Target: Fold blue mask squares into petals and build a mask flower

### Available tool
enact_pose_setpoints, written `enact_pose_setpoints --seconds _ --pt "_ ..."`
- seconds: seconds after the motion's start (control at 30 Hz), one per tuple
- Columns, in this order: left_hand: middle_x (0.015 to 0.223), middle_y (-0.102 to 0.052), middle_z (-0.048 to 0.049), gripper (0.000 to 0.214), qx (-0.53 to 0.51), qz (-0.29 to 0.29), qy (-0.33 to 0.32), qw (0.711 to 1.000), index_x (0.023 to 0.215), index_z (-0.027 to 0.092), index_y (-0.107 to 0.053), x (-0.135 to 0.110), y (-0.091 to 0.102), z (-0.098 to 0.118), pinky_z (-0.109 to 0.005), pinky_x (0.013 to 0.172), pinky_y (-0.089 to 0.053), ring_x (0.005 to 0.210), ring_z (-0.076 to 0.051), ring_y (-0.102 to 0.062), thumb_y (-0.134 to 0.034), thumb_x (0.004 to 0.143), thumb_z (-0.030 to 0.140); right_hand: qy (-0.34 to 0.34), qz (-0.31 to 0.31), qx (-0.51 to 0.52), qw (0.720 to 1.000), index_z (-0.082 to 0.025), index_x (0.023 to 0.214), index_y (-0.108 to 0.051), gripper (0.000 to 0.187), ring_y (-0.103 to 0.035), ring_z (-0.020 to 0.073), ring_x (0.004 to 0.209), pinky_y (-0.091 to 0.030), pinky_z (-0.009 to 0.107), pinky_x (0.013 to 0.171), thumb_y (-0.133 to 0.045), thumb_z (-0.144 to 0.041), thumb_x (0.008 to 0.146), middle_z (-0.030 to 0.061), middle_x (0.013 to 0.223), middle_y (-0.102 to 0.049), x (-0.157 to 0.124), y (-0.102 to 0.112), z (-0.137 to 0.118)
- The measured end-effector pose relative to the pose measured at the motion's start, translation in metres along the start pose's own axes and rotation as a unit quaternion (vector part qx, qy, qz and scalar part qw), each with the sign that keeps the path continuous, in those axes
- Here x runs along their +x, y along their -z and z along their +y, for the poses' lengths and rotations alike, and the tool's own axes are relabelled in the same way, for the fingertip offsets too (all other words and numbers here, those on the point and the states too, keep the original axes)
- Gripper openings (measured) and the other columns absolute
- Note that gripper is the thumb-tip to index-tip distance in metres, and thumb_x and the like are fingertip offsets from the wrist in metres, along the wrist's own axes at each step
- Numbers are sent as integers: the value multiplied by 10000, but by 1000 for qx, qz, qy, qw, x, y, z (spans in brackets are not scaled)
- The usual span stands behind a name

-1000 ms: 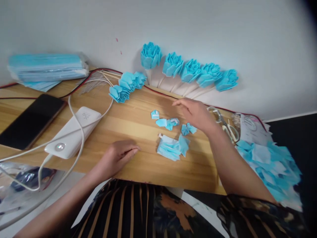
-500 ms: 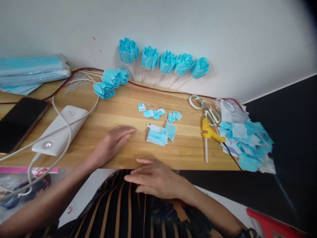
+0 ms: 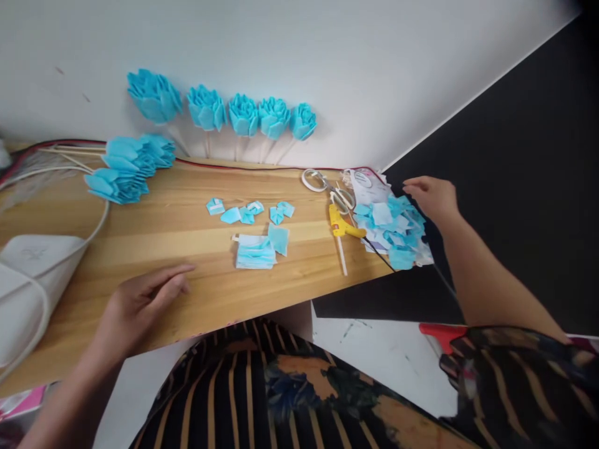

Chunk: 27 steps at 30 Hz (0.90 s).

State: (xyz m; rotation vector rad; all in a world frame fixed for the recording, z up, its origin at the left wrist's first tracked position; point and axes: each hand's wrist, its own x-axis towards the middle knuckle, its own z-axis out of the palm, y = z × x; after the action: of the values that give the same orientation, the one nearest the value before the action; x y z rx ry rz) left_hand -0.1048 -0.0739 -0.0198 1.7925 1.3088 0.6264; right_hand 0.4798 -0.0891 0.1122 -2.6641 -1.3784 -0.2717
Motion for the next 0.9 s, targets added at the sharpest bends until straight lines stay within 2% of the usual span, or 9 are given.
enact_pose_setpoints --seconds 0.13,0.3,0.37,0.47,0.57,0.73,0.8,0.9 --pt "1094 -810 30 292 10 0 -23 1000 887 314 -781 1 -3 -10 -325 861 -603 1008 -273 -769 -617 871 555 -36 -83 -73 993 -148 1117 -791 303 -640 177 944 -353 351 750 -648 -316 910 192 1122 -756 11 -3 25" --pt "1081 -811 50 240 17 11 -68 997 974 365 -794 2 -6 -11 -345 881 -614 969 -259 -780 -631 878 512 -106 -146 -104 978 -120 867 -786 376 -631 212 883 -342 359 707 -666 -477 876 202 1046 -724 12 -31 21" --pt "1066 -815 37 255 20 17 -82 996 994 354 -796 3 -6 -11 -349 868 -621 943 -258 -784 -630 879 508 -125 -148 -70 979 -137 746 -742 319 -618 211 840 -361 340 711 -733 -446 821 146 922 -709 11 -44 18" --pt "1068 -815 20 276 31 8 -99 995 1034 331 -796 4 -5 -14 -333 866 -624 932 -248 -786 -619 898 493 -133 -113 47 983 -169 625 -646 228 -571 181 773 -384 315 737 -804 -283 742 22 702 -610 9 -52 17" --pt "1086 -813 5 286 40 -7 -116 992 1066 307 -792 4 -3 -18 -314 863 -623 933 -238 -786 -622 909 474 -153 -75 171 970 -176 645 -608 213 -513 134 686 -399 306 728 -784 -202 763 -38 610 -519 8 -36 19" --pt "1046 -819 -26 332 45 13 -128 991 997 265 -803 4 -5 -16 -345 829 -639 919 -268 -789 -601 903 511 -179 -38 348 920 -191 737 -551 188 -526 70 637 -454 266 723 -667 -171 883 -53 653 -559 7 22 22" --pt "1038 -820 -40 365 50 15 -139 989 995 246 -802 4 -6 -10 -359 830 -643 909 -273 -791 -594 905 531 -164 -33 413 895 -205 743 -508 214 -558 54 647 -476 249 750 -603 -148 927 -54 682 -579 3 35 13" --pt "1007 -823 -50 375 49 7 -189 981 995 225 -800 8 -6 13 -369 841 -638 879 -258 -790 -577 929 519 -119 -52 492 861 -206 800 -549 162 -597 56 666 -506 243 771 -573 -129 940 -46 734 -618 -5 35 -19"
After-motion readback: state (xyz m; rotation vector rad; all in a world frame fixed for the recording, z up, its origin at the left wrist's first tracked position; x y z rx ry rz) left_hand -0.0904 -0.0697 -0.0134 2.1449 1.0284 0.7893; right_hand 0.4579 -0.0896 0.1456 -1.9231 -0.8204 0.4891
